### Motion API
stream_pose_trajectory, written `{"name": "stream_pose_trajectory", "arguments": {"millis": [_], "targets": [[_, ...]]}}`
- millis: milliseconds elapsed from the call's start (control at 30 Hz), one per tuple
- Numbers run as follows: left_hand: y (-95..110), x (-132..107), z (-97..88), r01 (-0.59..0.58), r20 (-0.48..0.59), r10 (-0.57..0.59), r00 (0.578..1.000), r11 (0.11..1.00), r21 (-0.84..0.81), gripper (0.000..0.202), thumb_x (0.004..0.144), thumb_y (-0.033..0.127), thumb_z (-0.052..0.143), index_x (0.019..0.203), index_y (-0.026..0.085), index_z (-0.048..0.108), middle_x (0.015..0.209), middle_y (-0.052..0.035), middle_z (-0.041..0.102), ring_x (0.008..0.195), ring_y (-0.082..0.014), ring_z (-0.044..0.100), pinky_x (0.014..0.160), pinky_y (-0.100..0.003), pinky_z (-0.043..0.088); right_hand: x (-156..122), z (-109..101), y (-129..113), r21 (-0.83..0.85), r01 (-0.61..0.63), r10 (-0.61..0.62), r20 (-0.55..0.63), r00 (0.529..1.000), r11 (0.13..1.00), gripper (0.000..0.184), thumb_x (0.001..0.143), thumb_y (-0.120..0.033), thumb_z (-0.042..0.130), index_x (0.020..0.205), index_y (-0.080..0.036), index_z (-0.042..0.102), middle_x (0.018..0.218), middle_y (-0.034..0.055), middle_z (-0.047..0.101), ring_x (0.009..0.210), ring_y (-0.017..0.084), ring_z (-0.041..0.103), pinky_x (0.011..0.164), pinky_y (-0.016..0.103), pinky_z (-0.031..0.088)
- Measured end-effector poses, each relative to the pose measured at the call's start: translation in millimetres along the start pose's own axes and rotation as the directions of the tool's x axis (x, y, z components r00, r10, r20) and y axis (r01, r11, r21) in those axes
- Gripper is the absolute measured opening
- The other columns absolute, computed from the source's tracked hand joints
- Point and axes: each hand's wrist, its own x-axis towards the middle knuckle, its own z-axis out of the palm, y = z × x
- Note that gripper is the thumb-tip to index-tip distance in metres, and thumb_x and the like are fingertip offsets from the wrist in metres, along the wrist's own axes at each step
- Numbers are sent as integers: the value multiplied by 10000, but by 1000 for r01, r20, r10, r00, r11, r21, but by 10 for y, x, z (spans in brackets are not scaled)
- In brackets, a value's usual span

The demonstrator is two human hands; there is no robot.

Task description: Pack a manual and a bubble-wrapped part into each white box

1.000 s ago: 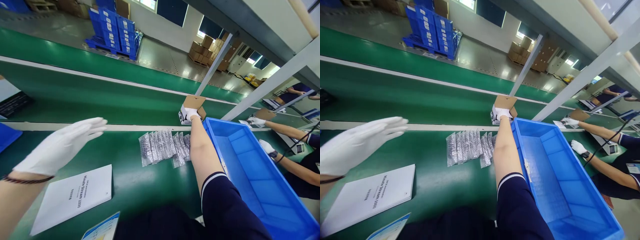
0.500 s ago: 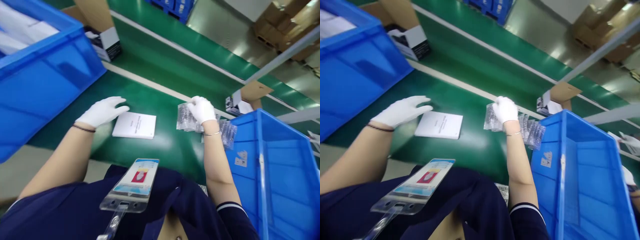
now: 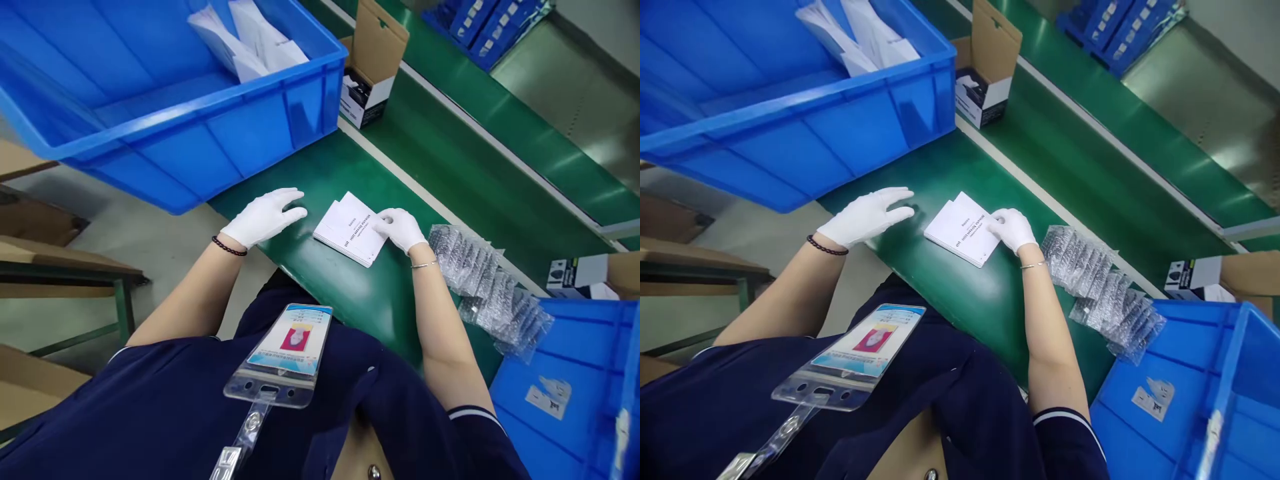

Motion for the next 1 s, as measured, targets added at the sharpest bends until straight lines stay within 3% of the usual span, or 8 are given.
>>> {"name": "stream_pose_trajectory", "arguments": {"millis": [167, 300, 400, 500, 600, 700, 800, 1000], "targets": [[256, 119, 75, -89, 11, 116, 993, 818, -568, 802, 781, 523, 703, 1483, 210, 472, 1481, -111, 537, 1325, -320, 541, 1126, -463, 440, -136, -57, -146, 363, 59, 21, -213, 977, 930, 298, 888, -428, 554, 1005, -199, 705, 1056, 48, 735, 978, 237, 659, 874, 360, 521], [467, 401, 261, 6, 144, 178, 973, 610, -792, 634, 653, 494, 851, 1151, 129, 710, 1196, -133, 712, 1156, -353, 643, 990, -461, 539, -425, -275, -258, 241, 57, 14, -284, 959, 969, 317, 932, -464, 517, 1039, -241, 715, 1115, 30, 735, 1054, 240, 655, 944, 369, 500], [418, 727, 335, -9, 67, 140, 988, 482, -876, 507, 724, 424, 828, 1120, 132, 706, 1155, -110, 723, 1063, -290, 683, 870, -388, 574, -745, -456, -101, -23, -279, 236, -467, 852, 960, 413, 956, -514, 480, 1136, -223, 711, 1205, 101, 702, 1146, 304, 612, 993, 444, 462], [342, 1089, 376, 32, 59, 64, 996, 357, -934, 387, 805, 356, 761, 1098, 119, 674, 1065, -130, 728, 807, -195, 709, 627, -276, 546, -991, -454, 128, -222, -651, 403, -630, 664, 726, 550, 893, -572, 565, 1155, -108, 700, 1334, 254, 590, 1221, 419, 526, 959, 546, 445], [406, 1402, 439, 178, 199, 54, 978, 264, -948, 293, 825, 280, 726, 1042, 101, 643, 939, -140, 719, 631, -143, 659, 523, -238, 494, -1008, -295, 233, -388, -699, 344, -665, 663, 600, 514, 839, -538, 641, 1070, -85, 713, 1447, 286, 478, 1338, 443, 395, 1012, 579, 382], [560, 1642, 523, 237, 272, 131, 953, 237, -942, 336, 830, 247, 708, 1138, 140, 630, 1044, -137, 722, 717, -158, 689, 629, -267, 568, -906, -168, 178, -438, -689, 272, -693, 668, 577, 333, 823, -448, 656, 961, -152, 721, 1503, 209, 449, 1395, 412, 326, 1068, 580, 306], [642, 1802, 610, 129, 191, 167, 967, 323, -938, 408, 818, 248, 714, 1212, 175, 640, 1109, -125, 729, 772, -180, 699, 691, -300, 593, -841, -173, 60, -399, -684, 389, -601, 698, 611, 222, 858, -341, 606, 962, -173, 706, 1349, 172, 597, 1279, 348, 485, 1019, 495, 354], [492, 1942, 759, 46, 151, 260, 954, 373, -927, 421, 824, 292, 709, 1190, 87, 672, 1021, -143, 746, 865, -209, 708, 829, -318, 602, -727, -332, -93, -350, -814, 642, -500, 582, 464, 850, 788, -499, 743, 1455, -97, 401, 1187, 228, 660, 1143, 364, 588, 946, 467, 392]]}}
